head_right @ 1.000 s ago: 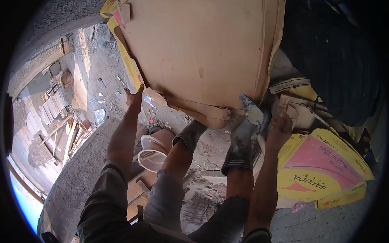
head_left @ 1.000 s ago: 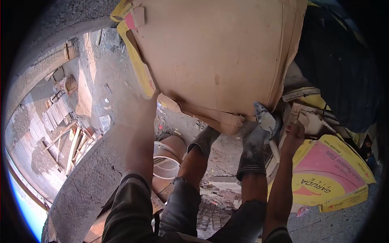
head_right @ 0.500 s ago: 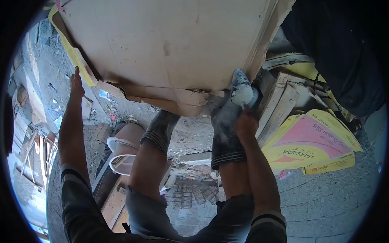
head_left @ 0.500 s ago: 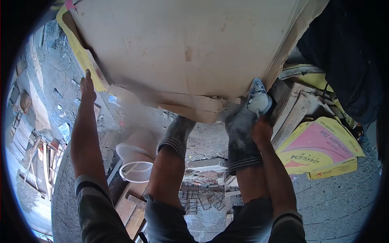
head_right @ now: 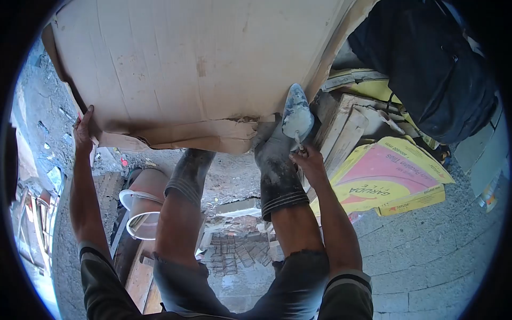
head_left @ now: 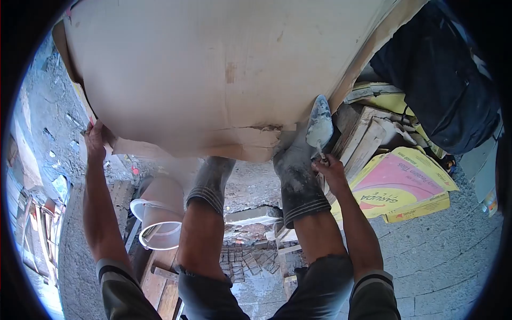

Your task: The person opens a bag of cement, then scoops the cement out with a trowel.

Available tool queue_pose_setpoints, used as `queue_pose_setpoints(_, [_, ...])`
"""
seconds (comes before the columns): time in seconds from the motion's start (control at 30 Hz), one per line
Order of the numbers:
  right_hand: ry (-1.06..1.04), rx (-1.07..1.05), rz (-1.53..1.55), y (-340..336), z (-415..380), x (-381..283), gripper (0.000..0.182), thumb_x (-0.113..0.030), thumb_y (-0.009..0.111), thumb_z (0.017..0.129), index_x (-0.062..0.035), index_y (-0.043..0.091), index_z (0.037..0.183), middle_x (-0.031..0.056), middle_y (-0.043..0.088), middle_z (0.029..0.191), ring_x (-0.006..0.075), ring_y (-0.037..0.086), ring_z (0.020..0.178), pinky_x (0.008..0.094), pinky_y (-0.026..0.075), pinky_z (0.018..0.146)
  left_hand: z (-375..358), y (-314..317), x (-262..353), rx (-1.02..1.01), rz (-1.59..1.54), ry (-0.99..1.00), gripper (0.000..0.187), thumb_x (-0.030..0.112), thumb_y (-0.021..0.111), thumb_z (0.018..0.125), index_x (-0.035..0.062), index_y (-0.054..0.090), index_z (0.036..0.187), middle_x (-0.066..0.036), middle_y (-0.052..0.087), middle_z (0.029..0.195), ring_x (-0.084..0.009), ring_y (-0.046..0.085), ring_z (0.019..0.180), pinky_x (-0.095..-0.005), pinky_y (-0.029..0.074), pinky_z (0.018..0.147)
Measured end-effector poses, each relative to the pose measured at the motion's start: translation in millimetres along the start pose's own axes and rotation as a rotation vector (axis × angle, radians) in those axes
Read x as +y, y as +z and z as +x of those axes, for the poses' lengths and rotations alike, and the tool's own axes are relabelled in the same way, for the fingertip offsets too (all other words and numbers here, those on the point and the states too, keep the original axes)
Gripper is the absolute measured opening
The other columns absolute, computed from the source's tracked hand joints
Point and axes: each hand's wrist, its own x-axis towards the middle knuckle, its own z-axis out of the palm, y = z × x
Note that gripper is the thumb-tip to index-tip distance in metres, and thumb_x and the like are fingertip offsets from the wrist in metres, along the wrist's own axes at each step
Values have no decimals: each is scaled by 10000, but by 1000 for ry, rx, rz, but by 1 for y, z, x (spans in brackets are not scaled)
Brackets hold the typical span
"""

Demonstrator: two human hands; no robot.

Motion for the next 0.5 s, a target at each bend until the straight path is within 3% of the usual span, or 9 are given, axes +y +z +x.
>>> queue_pose_setpoints(0.03, [17, 11, 95, -2, -11, -5, 305, -178, 683, 822, -17, 555, 1046, 40, 594, 781, 131, 569, 708, 302, 467, 625, -18, 3, 30, 56, -118, -153, 447, 368, 685, 815, 17, 653, 1090, -101, 617, 1076, -218, 598, 987, -333, 440, 937])
queue_pose_setpoints(0.1, [84, 25, 275, -3, -37, -25, 189, -125, 662, 846, -39, 545, 968, 8, 573, 749, 72, 540, 649, 226, 441, 574, -49, -11, 54, 5, -256, -315, 539, 355, 704, 812, 15, 560, 1204, -105, 608, 1134, -213, 595, 1030, -348, 443, 947])
queue_pose_setpoints(0.23, [58, 62, 388, -13, -97, -42, 161, -110, 631, 877, -36, 529, 976, 14, 582, 750, 57, 520, 594, 213, 434, 527, -125, -36, 103, -215, -511, -344, 727, 463, 700, 799, 46, 440, 1334, -103, 545, 1255, -246, 514, 1182, -418, 368, 1045])
queue_pose_setpoints(0.3, [57, 90, 479, -13, -125, -41, 257, -98, 643, 865, -59, 521, 1088, 2, 568, 736, 56, 513, 575, 218, 444, 512, -157, -27, 129, -283, -516, -351, 630, 416, 754, 763, 41, 537, 1221, -71, 613, 1137, -200, 582, 1063, -375, 438, 963])
queue_pose_setpoints(0.4, [44, 101, 578, -12, -168, -45, 393, -78, 655, 850, -101, 490, 1207, -10, 550, 720, 59, 509, 563, 224, 447, 494, -214, 57, 236, -152, -539, -295, 380, 195, 795, 710, 42, 639, 1021, -31, 666, 942, -153, 633, 861, -302, 494, 835])
queue_pose_setpoints(0.43, [113, 133, 487, -13, -182, -50, 404, -64, 665, 840, -93, 486, 1202, -15, 537, 703, 62, 498, 546, 226, 430, 475, -235, 71, 247, -154, -484, -260, 362, 190, 784, 715, 26, 645, 1006, -38, 667, 938, -147, 623, 856, -296, 491, 808])
queue_pose_setpoints(0.5, [74, 210, 586, -6, -209, -47, 343, -32, 663, 832, -79, 507, 1134, -21, 506, 661, 63, 468, 510, 231, 380, 434, -279, 110, 295, -167, -341, -151, 336, 211, 762, 748, -8, 645, 975, -35, 659, 899, -144, 608, 790, -288, 488, 740])
